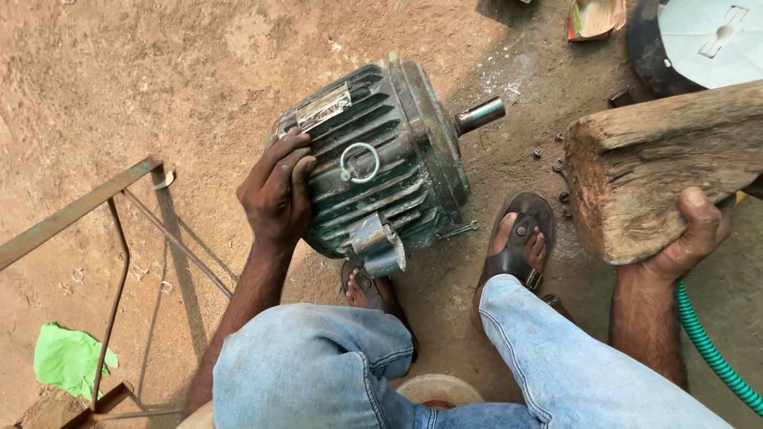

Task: The person disassembles an electric motor by removing bolts and using a hammer to separate the end cover. They then reassemble the motor by aligning and securing the end cover back onto the housing.

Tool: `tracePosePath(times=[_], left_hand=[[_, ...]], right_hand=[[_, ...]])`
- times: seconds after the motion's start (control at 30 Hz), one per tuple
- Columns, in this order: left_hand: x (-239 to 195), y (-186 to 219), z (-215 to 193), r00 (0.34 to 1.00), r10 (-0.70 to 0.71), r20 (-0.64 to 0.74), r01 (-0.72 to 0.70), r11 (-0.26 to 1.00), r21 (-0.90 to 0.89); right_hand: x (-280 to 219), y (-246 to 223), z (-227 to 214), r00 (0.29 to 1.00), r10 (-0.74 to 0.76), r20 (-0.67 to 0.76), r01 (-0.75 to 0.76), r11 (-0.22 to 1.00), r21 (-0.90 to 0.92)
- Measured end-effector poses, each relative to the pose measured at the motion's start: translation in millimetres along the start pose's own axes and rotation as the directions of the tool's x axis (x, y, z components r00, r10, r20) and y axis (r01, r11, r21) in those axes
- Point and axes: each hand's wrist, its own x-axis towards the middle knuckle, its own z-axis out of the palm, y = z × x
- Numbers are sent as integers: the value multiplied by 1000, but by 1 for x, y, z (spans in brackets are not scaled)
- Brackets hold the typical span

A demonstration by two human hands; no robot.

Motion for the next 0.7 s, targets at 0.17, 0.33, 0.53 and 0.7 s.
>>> tracePosePath(times=[0.17,0.33,0.53,0.7], left_hand=[[-3,7,1,999,24,23,-24,1000,-18],[-10,-6,7,999,36,31,-34,998,-60],[-16,-19,4,996,49,80,-47,998,-38],[-19,-17,3,999,16,39,-12,995,-94]], right_hand=[[-12,13,-48,990,16,-139,-26,998,-65],[-30,-24,-80,983,-40,-178,1,977,-211],[-77,-60,-155,889,9,-459,-244,856,-456],[-68,-61,-254,721,243,-649,-681,423,-598]])
